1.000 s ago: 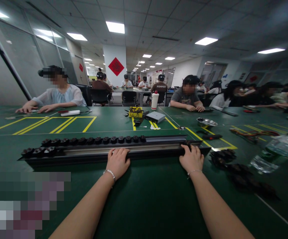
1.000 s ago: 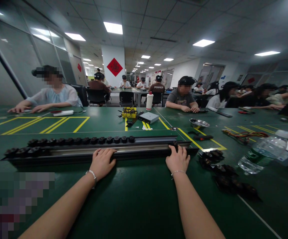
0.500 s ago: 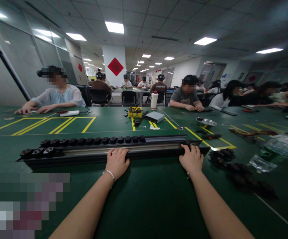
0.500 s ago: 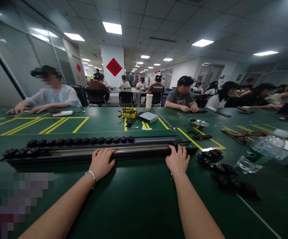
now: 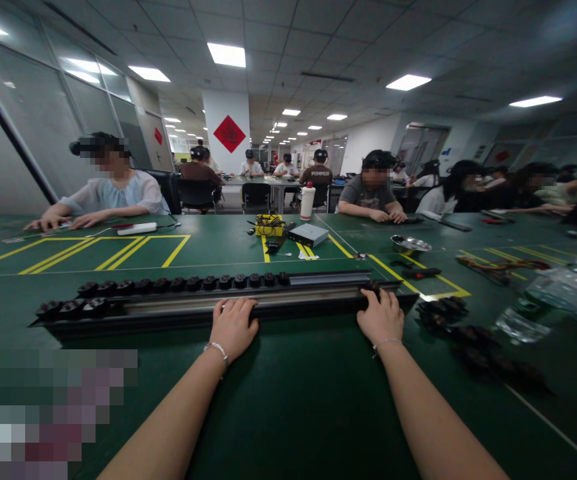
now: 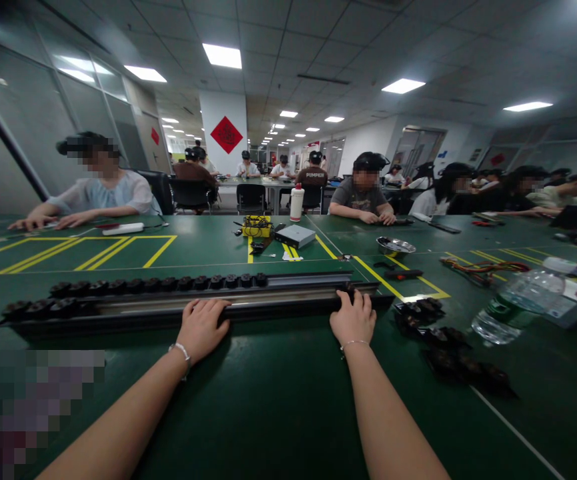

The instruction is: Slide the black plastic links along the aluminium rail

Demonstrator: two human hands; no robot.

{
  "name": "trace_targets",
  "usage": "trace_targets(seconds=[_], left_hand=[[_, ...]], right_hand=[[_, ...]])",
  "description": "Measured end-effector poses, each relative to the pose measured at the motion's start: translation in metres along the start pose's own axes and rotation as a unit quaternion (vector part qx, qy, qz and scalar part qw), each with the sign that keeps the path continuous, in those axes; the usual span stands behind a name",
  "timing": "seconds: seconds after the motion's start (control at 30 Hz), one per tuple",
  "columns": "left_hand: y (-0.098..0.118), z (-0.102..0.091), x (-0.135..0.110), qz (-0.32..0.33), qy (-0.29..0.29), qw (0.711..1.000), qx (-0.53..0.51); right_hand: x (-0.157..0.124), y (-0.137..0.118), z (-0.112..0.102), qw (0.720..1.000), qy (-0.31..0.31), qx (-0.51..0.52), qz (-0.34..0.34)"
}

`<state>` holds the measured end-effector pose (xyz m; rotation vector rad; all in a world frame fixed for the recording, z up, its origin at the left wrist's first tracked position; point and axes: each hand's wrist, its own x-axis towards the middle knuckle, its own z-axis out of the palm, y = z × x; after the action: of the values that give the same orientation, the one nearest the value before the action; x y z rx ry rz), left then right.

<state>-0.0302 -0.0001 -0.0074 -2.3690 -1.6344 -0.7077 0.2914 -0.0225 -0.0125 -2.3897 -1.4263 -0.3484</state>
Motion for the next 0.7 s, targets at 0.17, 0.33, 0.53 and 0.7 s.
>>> trace_targets(seconds=[0.17, 0.33, 0.53, 0.7], left_hand=[[0.0011, -0.002, 0.0, -0.003, -0.006, 1.0, -0.006], [0.0014, -0.0026, 0.0003, -0.01, -0.013, 1.0, -0.008], [0.001, -0.0019, 0.0003, -0.002, -0.006, 1.0, -0.003], [0.0011, -0.0021, 0.0, -0.001, -0.007, 1.0, 0.0]], right_hand=[[0.0004, 0.0004, -0.0026, 1.0, -0.01, 0.005, 0.002], [-0.0001, -0.0013, -0.0037, 1.0, -0.007, -0.004, 0.012], [-0.0014, -0.0014, -0.0018, 1.0, 0.011, -0.001, 0.009], [-0.0017, -0.0013, -0.002, 1.0, 0.012, 0.003, 0.01]])
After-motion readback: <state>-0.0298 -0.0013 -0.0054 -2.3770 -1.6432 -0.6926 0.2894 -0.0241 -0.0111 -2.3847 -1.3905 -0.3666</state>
